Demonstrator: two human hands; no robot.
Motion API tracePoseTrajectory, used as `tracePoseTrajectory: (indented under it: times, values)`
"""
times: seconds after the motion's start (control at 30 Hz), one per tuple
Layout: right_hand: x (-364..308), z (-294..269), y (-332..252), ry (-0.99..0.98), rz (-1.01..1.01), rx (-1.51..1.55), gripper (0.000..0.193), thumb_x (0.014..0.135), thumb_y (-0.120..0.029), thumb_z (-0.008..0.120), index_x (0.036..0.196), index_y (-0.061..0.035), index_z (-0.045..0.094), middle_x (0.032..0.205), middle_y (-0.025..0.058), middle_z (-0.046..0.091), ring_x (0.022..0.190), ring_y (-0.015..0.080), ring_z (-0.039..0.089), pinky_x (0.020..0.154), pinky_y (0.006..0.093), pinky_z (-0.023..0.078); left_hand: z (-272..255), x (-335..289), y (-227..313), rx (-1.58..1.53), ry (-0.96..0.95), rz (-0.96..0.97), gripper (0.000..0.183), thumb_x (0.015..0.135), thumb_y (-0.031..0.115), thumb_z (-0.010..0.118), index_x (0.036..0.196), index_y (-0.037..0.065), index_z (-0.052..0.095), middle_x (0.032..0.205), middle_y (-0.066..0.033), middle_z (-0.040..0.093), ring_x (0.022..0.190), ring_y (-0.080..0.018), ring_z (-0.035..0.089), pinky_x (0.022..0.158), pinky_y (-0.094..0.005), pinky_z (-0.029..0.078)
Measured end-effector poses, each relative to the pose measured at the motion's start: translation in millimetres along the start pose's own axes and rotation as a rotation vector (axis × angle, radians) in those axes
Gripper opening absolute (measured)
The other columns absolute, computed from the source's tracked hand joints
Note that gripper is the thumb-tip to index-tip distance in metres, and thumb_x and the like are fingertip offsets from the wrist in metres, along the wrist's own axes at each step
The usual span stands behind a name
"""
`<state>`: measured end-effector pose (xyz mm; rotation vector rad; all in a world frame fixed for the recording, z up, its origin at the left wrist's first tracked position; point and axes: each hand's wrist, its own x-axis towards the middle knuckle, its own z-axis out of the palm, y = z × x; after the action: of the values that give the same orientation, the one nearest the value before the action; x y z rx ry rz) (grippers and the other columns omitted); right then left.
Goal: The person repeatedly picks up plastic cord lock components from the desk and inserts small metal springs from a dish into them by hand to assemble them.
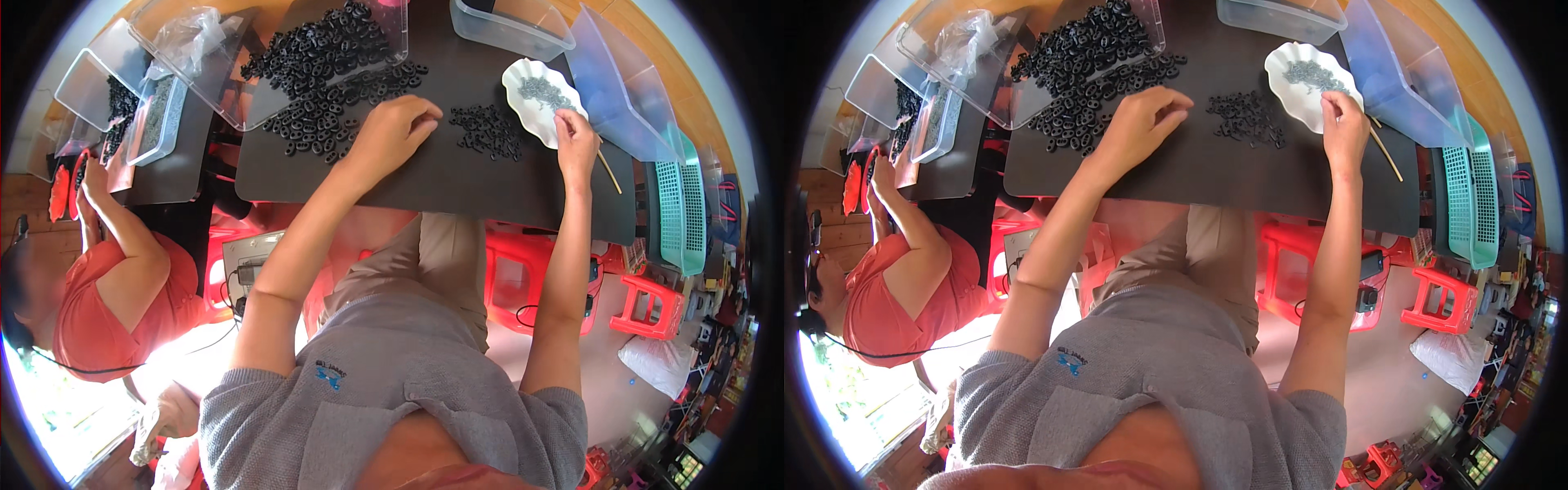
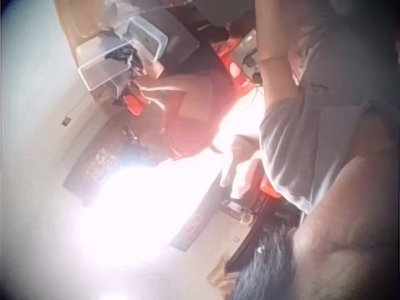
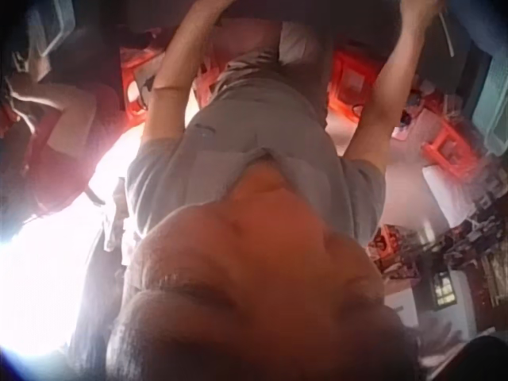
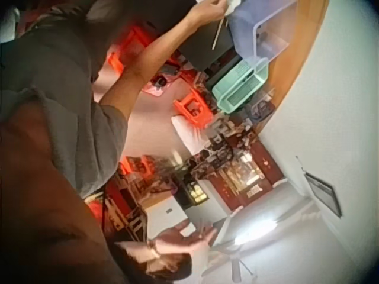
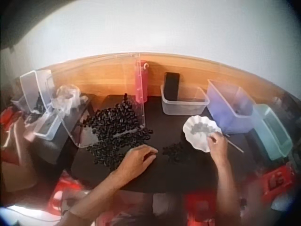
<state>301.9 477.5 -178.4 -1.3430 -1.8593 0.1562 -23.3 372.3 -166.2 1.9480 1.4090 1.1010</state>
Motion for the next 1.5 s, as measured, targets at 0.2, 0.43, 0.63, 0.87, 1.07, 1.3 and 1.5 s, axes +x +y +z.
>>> tracePoseTrajectory:
  times: [0.2, 0.43, 0.63, 0.87, 1.07, 1.3, 1.5]
  values:
    - [24, 16, 2, -0.179, 0.036, -0.238, 0.022, 0.087, -0.022, 0.066, 0.101, -0.0053, 0.069, 0.091, 0.0142, 0.071, 0.079, 0.0315, 0.068, 0.072, 0.0390, 0.052, 22, 29, -16, 0.185, 0.023, 0.065, 0.019, 0.085, 0.012, 0.070, 0.101, 0.002, 0.066, 0.093, -0.0118, 0.066, 0.082, -0.0260, 0.067, 0.074, -0.0364, 0.053]
    - [40, 26, 25, -0.306, 0.069, -0.264, 0.016, 0.086, -0.017, 0.066, 0.097, -0.0062, 0.069, 0.087, 0.0143, 0.070, 0.081, 0.0323, 0.068, 0.074, 0.0406, 0.052, 39, 34, -18, 0.304, 0.018, 0.104, 0.013, 0.083, 0.015, 0.070, 0.094, 0.007, 0.069, 0.094, -0.0088, 0.064, 0.092, -0.0291, 0.064, 0.078, -0.0404, 0.052]
    - [42, 16, 37, -0.300, -0.025, -0.133, 0.010, 0.086, -0.010, 0.066, 0.094, -0.0042, 0.068, 0.089, 0.0141, 0.070, 0.082, 0.0295, 0.069, 0.074, 0.0370, 0.053, 32, 31, -25, 0.138, 0.007, 0.098, 0.012, 0.084, 0.012, 0.069, 0.093, 0.004, 0.070, 0.089, -0.0092, 0.065, 0.081, -0.0249, 0.065, 0.074, -0.0346, 0.052]
    - [37, 20, 12, -0.230, -0.019, 0.079, 0.017, 0.085, -0.011, 0.068, 0.100, -0.0045, 0.070, 0.093, 0.0099, 0.071, 0.078, 0.0220, 0.068, 0.073, 0.0305, 0.053, 28, 30, -28, -0.209, 0.012, -0.172, 0.018, 0.086, 0.017, 0.069, 0.094, 0.001, 0.069, 0.085, -0.0055, 0.068, 0.076, -0.0122, 0.063, 0.073, -0.0270, 0.051]
    - [45, 34, 9, -0.234, -0.016, -0.055, 0.018, 0.083, -0.014, 0.071, 0.099, -0.0065, 0.071, 0.092, 0.0105, 0.070, 0.079, 0.0250, 0.068, 0.073, 0.0340, 0.053, 27, 32, -30, -0.490, -0.065, -0.258, 0.019, 0.089, 0.020, 0.069, 0.093, 0.002, 0.068, 0.086, -0.0043, 0.068, 0.079, -0.0088, 0.061, 0.074, -0.0250, 0.050]
    - [47, 41, 13, -0.283, -0.077, -0.128, 0.009, 0.082, -0.009, 0.067, 0.091, -0.0050, 0.068, 0.089, 0.0136, 0.066, 0.081, 0.0317, 0.065, 0.073, 0.0402, 0.050, 28, 30, -25, -0.510, -0.054, -0.269, 0.011, 0.083, 0.008, 0.073, 0.081, -0.001, 0.066, 0.102, -0.0105, 0.068, 0.085, -0.0106, 0.066, 0.078, -0.0252, 0.052]
    - [51, 35, 11, -0.350, -0.124, -0.209, 0.007, 0.083, -0.003, 0.064, 0.089, -0.0039, 0.065, 0.089, 0.0140, 0.066, 0.081, 0.0327, 0.064, 0.071, 0.0402, 0.050, 30, 30, -30, -0.593, -0.068, -0.254, 0.013, 0.081, 0.007, 0.071, 0.089, -0.003, 0.066, 0.092, -0.0087, 0.070, 0.077, -0.0111, 0.068, 0.073, -0.0245, 0.054]
